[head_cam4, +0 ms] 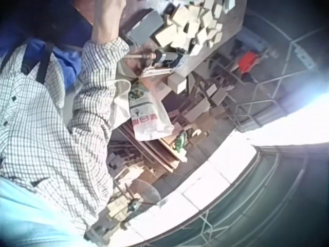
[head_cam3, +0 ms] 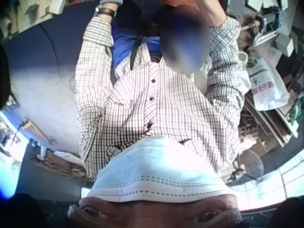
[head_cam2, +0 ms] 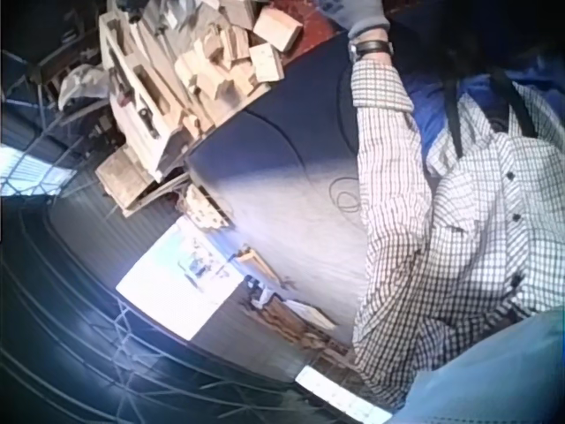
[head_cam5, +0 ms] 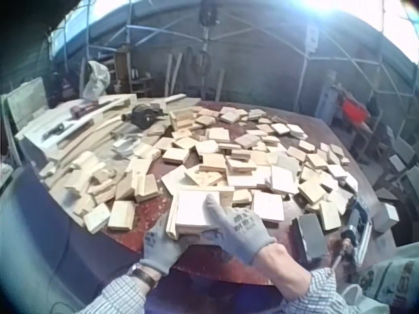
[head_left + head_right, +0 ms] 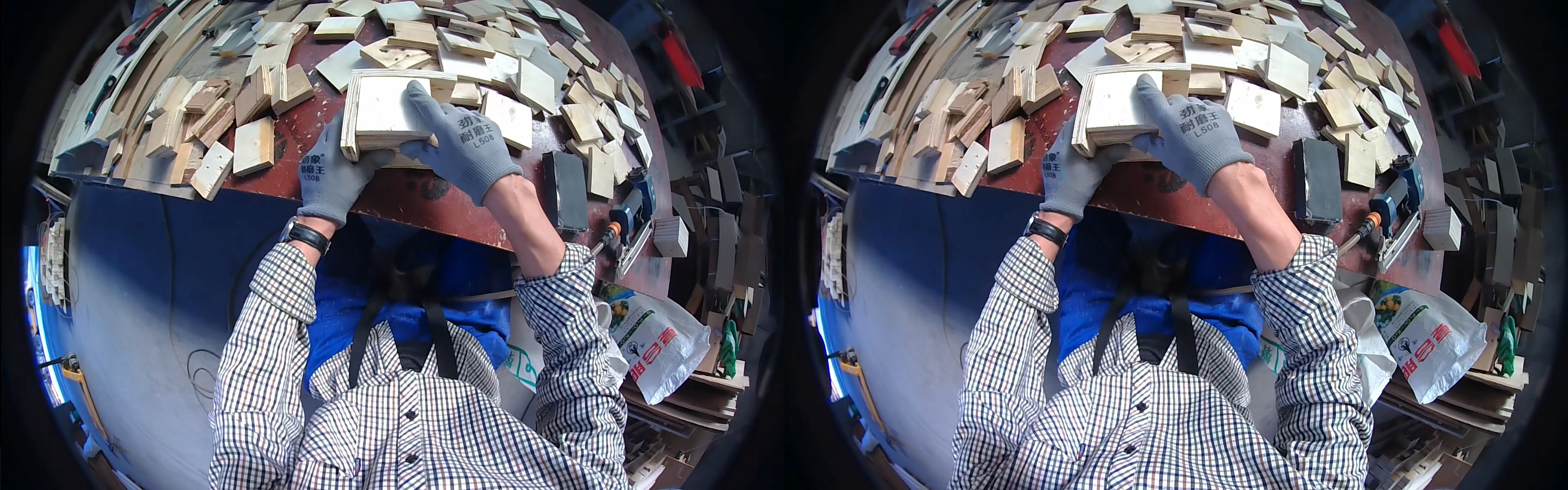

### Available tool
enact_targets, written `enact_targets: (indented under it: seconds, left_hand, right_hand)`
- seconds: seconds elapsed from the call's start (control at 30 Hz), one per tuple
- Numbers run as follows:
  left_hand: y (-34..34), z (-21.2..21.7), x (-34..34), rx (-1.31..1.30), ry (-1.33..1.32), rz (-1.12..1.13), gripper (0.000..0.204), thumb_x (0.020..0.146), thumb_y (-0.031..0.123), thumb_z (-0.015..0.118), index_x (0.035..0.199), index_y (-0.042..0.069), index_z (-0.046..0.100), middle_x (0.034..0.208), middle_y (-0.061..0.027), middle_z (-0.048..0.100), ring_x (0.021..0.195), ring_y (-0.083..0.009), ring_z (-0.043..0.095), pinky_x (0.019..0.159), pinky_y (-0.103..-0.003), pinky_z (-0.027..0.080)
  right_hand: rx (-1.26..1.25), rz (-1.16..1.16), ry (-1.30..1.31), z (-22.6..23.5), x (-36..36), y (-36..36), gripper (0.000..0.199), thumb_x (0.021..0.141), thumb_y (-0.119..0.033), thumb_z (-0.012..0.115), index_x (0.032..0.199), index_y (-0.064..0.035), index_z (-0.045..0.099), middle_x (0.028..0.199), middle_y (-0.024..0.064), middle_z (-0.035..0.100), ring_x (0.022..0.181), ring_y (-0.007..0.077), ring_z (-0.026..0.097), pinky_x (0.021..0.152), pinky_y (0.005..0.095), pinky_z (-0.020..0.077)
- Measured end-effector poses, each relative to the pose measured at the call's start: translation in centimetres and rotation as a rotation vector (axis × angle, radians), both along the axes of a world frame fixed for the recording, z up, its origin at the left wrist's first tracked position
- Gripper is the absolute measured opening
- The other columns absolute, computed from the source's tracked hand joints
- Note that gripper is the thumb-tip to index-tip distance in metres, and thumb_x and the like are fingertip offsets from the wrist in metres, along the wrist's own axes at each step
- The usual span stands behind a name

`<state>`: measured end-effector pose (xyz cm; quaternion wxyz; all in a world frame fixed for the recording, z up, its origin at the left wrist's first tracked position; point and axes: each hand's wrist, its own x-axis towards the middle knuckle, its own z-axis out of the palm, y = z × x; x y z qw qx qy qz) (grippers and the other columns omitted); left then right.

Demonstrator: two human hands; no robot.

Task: The person smooths small wooden pieces with a sanding block, then assembles them into small wooden boxes using a nail gun. The person places the finished boxes into a plastic bag.

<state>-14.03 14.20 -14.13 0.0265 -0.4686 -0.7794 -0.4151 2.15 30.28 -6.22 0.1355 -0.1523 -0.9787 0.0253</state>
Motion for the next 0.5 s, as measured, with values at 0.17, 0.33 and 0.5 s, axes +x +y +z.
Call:
enact_targets:
  seconds: [0.17, 0.33, 0.5]
  left_hand:
    - [-0.3, 1.1, 0.4, -0.001, -0.033, 0.0, 0.087, 0.08, 0.051, 0.09, 0.146, 0.007, 0.054, 0.132, -0.0196, 0.068, 0.12, -0.0378, 0.068, 0.096, -0.047, 0.059]
    - [-0.1, 0.5, 0.2, 0.036, -0.029, 0.004, 0.087, 0.08, 0.05, 0.09, 0.146, 0.006, 0.054, 0.13, -0.021, 0.069, 0.115, -0.0396, 0.071, 0.092, -0.047, 0.06]
    - [0.0, 0.0, 0.2, 0.034, -0.059, 0.01, 0.092, 0.079, 0.055, 0.089, 0.147, 0.005, 0.054, 0.129, -0.0223, 0.069, 0.116, -0.0402, 0.07, 0.094, -0.048, 0.06]
  right_hand:
    - [-0.051, 0.019, -0.055, 1.7, -0.4, 0.0, 0.071, 0.099, -0.048, 0.071, 0.151, -0.0057, 0.047, 0.107, 0.0229, 0.075, 0.096, 0.0393, 0.076, 0.08, 0.0497, 0.0603]
    - [-0.105, 0.086, 0.028, 1.3, 1.0, 1.5, 0.064, 0.103, -0.039, 0.069, 0.154, -0.0086, 0.044, 0.115, 0.0251, 0.074, 0.102, 0.0423, 0.075, 0.084, 0.0509, 0.0608]
    - [-0.4, 0.146, 0.164, 1.2, 4.2, 2.3, 0.069, 0.098, -0.02, 0.077, 0.157, -0.0074, 0.045, 0.129, 0.0269, 0.07, 0.113, 0.0452, 0.071, 0.095, 0.0504, 0.058]
